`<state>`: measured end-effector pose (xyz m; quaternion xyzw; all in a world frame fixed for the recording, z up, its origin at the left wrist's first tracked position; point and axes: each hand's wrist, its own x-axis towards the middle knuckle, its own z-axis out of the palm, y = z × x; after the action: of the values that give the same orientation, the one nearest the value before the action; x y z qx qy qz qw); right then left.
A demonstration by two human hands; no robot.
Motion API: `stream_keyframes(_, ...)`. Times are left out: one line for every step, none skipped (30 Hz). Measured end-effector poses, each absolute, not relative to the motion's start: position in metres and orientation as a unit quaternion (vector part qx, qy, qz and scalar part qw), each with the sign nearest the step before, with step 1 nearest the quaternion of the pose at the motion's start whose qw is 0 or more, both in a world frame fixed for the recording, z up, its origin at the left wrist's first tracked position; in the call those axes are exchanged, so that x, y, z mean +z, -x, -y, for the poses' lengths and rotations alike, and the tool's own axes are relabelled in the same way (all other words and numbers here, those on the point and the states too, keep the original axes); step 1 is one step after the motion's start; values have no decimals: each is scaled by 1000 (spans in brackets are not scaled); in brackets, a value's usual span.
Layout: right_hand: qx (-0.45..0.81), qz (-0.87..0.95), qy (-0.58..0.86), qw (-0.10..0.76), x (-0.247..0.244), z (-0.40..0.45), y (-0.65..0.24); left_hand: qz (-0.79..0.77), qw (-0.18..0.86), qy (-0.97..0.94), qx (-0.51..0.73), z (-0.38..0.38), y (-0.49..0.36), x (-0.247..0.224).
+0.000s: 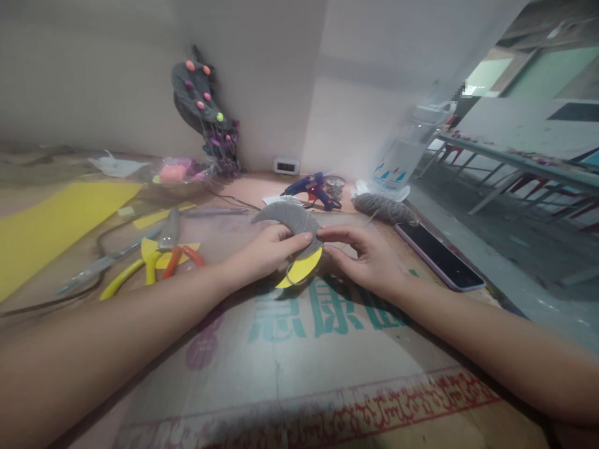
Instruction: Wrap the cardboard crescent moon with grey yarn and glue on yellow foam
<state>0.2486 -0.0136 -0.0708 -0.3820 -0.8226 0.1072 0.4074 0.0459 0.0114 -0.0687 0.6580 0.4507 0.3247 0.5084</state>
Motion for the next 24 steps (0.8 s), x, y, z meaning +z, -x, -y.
stream_keyframes(106, 822, 381, 409, -71, 14, -248, -446, 505, -663, 327, -12, -46, -69)
stream_keyframes(104, 822, 378, 412, -71, 14, -248, -442, 500, -668, 329, -12, -46, -69)
stream_keyframes(101, 823, 377, 414, -71, 14, -248, -439, 496, -674, 328, -12, -45, -69)
stream_keyframes(98, 823, 375, 416, -71, 15, -248, -438, 492, -679, 325, -11, -45, -69)
stream_keyframes(95, 823, 375, 416, -71, 15, -248, -439, 488, -684, 320, -11, -45, -69)
stream_keyframes(92, 823, 375, 416, -71, 15, -248, -442, 482, -687, 315, -10, -45, -69)
stream_keyframes(90, 824, 375, 416, -72, 16, -248, -446, 476, -691, 311, -10, -45, -69)
stream_keyframes(88, 823, 375, 416, -72, 16, -248, -450, 470, -694, 309, -9, -45, -69)
stream_keyframes(87, 823, 376, 416, -72, 16, -248, -452, 462, -698, 308, -9, -45, -69)
stream_keyframes(87, 824, 375, 416, -72, 16, -248, -454, 452, -704, 308, -9, -45, -69)
stream_keyframes(87, 824, 374, 417, -73, 17, -248, -455, 439, -711, 307, -9, -45, -70)
stream_keyframes(87, 824, 372, 417, -73, 17, -248, -457, 424, -719, 306, -9, -45, -70)
stream_keyframes(88, 825, 371, 418, -73, 17, -248, -461, 407, -727, 305, -9, -45, -70)
stream_keyframes(88, 825, 370, 418, -73, 18, -248, -467, 388, -734, 304, -9, -45, -70)
stream_keyframes(87, 825, 371, 419, -73, 18, -248, -474, 371, -740, 301, -9, -45, -70)
stream_keyframes(86, 824, 371, 419, -73, 18, -248, -479, 358, -745, 295, -8, -44, -70)
stream_keyframes(84, 824, 371, 420, -73, 18, -248, -482, 350, -750, 288, -8, -44, -69)
stream_keyframes(82, 824, 370, 421, -73, 18, -248, -483, 347, -754, 278, -7, -43, -68)
stream_keyframes(80, 826, 366, 422, -74, 17, -249, -482, 345, -759, 269, -7, -43, -66)
stream_keyframes(78, 828, 361, 423, -74, 17, -249, -480, 342, -764, 262, -6, -42, -65)
stream_keyframes(77, 830, 356, 423, -74, 17, -249, -477, 337, -770, 258, -6, -42, -64)
stream_keyframes(76, 831, 352, 424, -75, 16, -249, -474, 330, -775, 258, -5, -42, -63)
stream_keyframes(75, 832, 349, 424, -75, 16, -249, -472, 321, -780, 258, -5, -41, -62)
stream_keyframes(74, 833, 347, 425, -75, 16, -249, -469, 314, -784, 258, -4, -41, -62)
